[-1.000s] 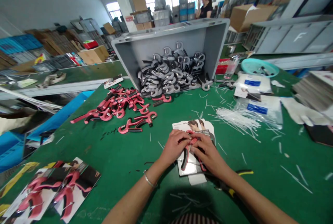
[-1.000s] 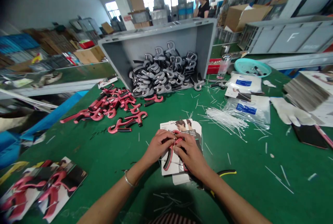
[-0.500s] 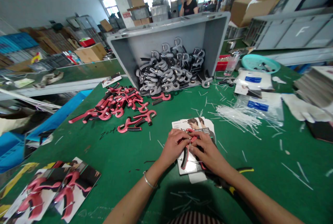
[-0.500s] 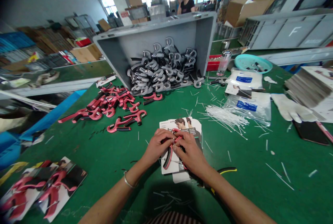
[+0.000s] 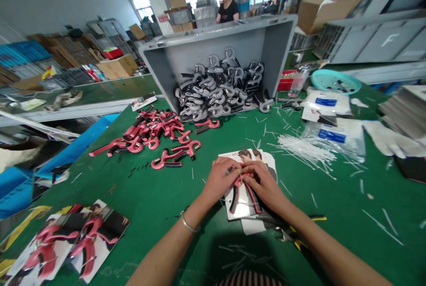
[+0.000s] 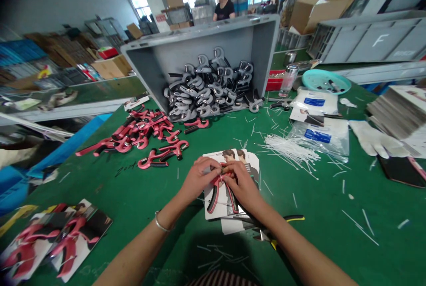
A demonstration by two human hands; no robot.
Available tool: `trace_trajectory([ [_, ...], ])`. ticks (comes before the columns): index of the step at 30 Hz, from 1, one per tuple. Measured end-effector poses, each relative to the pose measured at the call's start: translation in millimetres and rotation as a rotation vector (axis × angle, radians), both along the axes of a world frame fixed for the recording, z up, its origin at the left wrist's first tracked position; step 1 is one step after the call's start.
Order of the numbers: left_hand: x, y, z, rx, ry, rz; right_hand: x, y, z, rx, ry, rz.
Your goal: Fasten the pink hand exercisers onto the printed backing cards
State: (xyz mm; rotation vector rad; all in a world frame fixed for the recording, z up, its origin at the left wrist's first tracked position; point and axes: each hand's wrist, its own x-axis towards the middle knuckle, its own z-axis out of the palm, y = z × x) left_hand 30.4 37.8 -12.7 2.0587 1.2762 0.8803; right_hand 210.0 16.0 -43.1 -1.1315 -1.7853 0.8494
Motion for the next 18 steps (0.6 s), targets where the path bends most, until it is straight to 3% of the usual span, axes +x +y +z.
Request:
trace_trajectory([
  [4,9.9,-25.9,6.0,0.105,0.078,-0.014,-0.8,-4.2,-3.8,0.031,-0.016,-0.063],
  [9,15.9,-68.2,-14.9,0.259,0.228,-0.102,-3.6,-4.4,-3.6,0.079,-0.061,-0.043],
  [12,13.1,-76.7,-22.9,0.291,0.250,-0.178,-3.6,-4.6,-2.6,0.091,-0.074,-0.012],
  [16,9.5,-72.6,-15.3,0.156,0.039,0.026,-3.3,-5.6,-1.6,0.089,-0.077,-0.027],
  [18,12.3,-73.7,-14.4,0.161,0.068,0.020,-3.9,-5.4,-1.5,0.093,-0.077,-0.033],
])
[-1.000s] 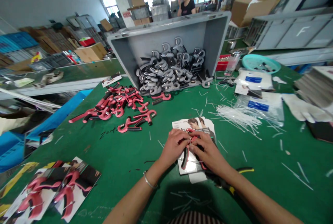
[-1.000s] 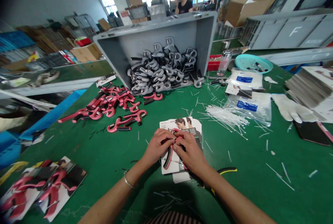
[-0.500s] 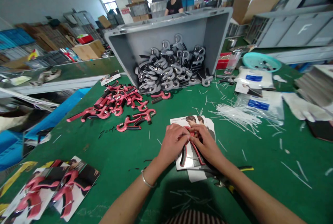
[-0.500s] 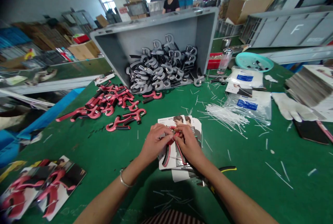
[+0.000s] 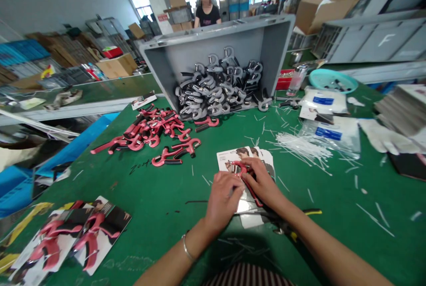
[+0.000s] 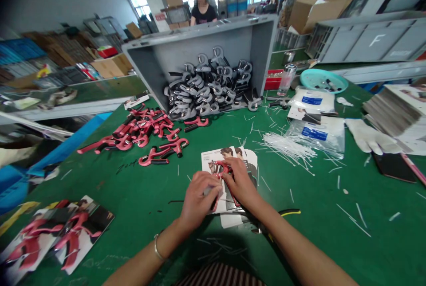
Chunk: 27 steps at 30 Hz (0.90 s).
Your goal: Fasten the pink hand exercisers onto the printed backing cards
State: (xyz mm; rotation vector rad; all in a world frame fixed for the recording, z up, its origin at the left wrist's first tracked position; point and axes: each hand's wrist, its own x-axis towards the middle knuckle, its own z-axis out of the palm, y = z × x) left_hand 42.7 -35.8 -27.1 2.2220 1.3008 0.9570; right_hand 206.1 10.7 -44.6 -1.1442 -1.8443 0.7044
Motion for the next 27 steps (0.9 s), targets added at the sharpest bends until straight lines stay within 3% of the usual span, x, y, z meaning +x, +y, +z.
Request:
trace_trajectory([
  [3,6.9,-7.4,-3.8,0.055,0.237,-0.138,-0.5,1.3,0.1,0.001,0.007,0.004],
  [5,8.0,-13.3,-2.9,0.054,0.314,-0.155,1.3,-0.2,2.5,-0.003,0.021,0.003],
  [8,-0.4,-22.6,5.6,0.041,0.278,0.023,8.7,-12.7,13.1,0.002,0.003,0.035],
  [11,-13.7,-32.9,9.5,0.013,0.271,0.255,17.1,-34.8,27.7,0.011,-0.161,0.191],
  [15,-20.3,-39.8,1.7,-0.085,0.316,0.258,16.3,-56.0,37.4,0.058,-0.434,0.305],
  [19,-22.6,-36.6,2.8,-0.174,0.240,0.214,8.4,-56.6,35.1,0.049,-0.502,0.326],
  [24,-40.2,-34.9,11.7,-0.382,-0.019,0.139,11.0,-47.6,29.0,-0.058,-0.373,0.296],
  [27,-44.5,-33.3,9.6,-0.376,-0.137,0.123,11.3,-43.2,25.5,-0.039,-0.300,0.314],
])
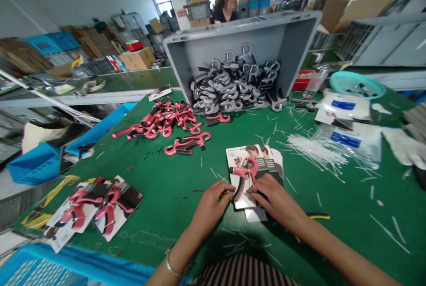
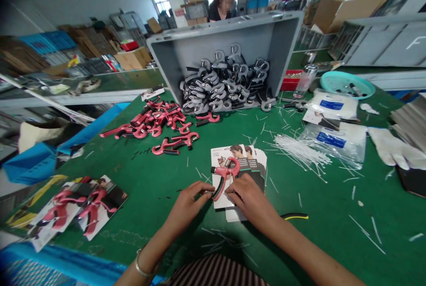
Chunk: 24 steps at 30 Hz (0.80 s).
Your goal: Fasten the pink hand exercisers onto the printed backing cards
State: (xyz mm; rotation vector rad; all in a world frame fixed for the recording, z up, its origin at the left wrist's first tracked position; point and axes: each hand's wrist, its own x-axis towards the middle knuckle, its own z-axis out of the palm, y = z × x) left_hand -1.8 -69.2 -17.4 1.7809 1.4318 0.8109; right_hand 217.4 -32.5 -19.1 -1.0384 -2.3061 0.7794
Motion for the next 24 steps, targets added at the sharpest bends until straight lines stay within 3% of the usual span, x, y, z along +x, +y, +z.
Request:
trace_trajectory([
  [8,21.8,5.6,-6.9,0.072,-0.101,0.053,-5.1,2.4,0.9,-0.039,0.044,-0.132],
  [16,22.8,6.7,-9.8,0.062,-0.160,0.043,9.0,-1.4,7.6,0.075,-0.088,0.020],
  [24,21.7,6.6,-2.7,0.052,-0.132,-0.017,5.1,-1.8,10.1,0.088,-0.089,0.037],
])
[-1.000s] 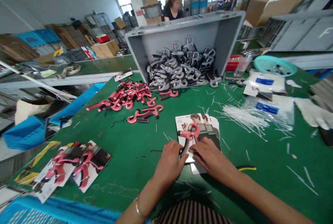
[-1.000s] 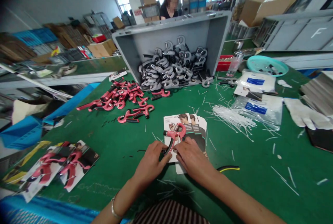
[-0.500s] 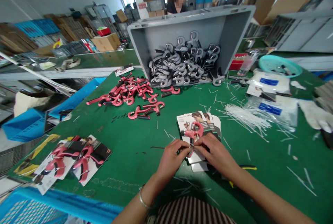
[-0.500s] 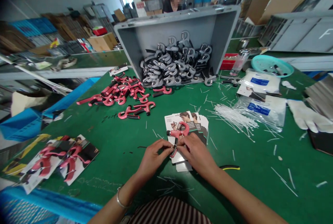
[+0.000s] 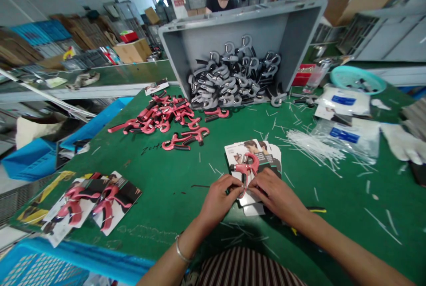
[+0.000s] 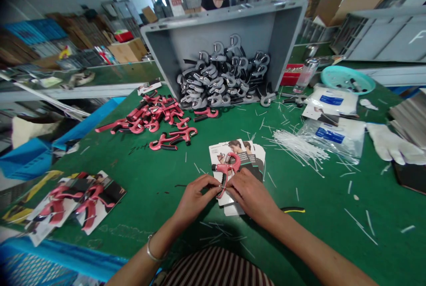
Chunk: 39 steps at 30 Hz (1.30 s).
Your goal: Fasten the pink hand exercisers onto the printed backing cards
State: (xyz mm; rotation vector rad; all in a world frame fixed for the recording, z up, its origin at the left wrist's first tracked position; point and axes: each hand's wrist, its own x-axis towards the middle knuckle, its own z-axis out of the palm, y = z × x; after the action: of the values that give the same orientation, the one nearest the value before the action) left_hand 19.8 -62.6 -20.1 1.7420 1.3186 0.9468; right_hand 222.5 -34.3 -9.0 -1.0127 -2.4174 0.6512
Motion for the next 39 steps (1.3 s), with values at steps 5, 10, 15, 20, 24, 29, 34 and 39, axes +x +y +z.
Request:
trace_trajectory([
  [5,-2.8,1.2,2.1,0.015,0.032,-0.050,0.1,0.7,-2.1,0.009,0.026,0.008],
  [10,-3.7,3.5,2.2,0.014,0.007,-0.048,0.1,1.6,-3.1,0.007,0.013,0.002],
  [15,-4.7,2.9,-0.1,-0.004,0.008,-0.039,-0.5,2.6,-2.4,-0.023,0.016,0.000],
  [20,-3.7,3.1,0.0,0.028,0.099,-0.090,-2.6,2.7,-3.8,0.004,0.022,0.017],
  [24,-3.8,5.5,6.5,0.087,0.236,-0.156,-1.9,1.3,-4.3,0.022,0.047,0.016],
  [29,-6.5,4.0,19.5,0.098,0.347,-0.270,-0.1,0.7,-3.8,0.040,0.048,-0.004],
  [34,2.5,-2.0,27.6,0.229,0.766,-0.222,-5.9,-1.5,1.3,0.030,0.029,-0.016],
  [39,6.5,-3.3,36.8,0.274,0.805,-0.231,-7.8,-2.7,4.4,0.108,0.010,0.038],
])
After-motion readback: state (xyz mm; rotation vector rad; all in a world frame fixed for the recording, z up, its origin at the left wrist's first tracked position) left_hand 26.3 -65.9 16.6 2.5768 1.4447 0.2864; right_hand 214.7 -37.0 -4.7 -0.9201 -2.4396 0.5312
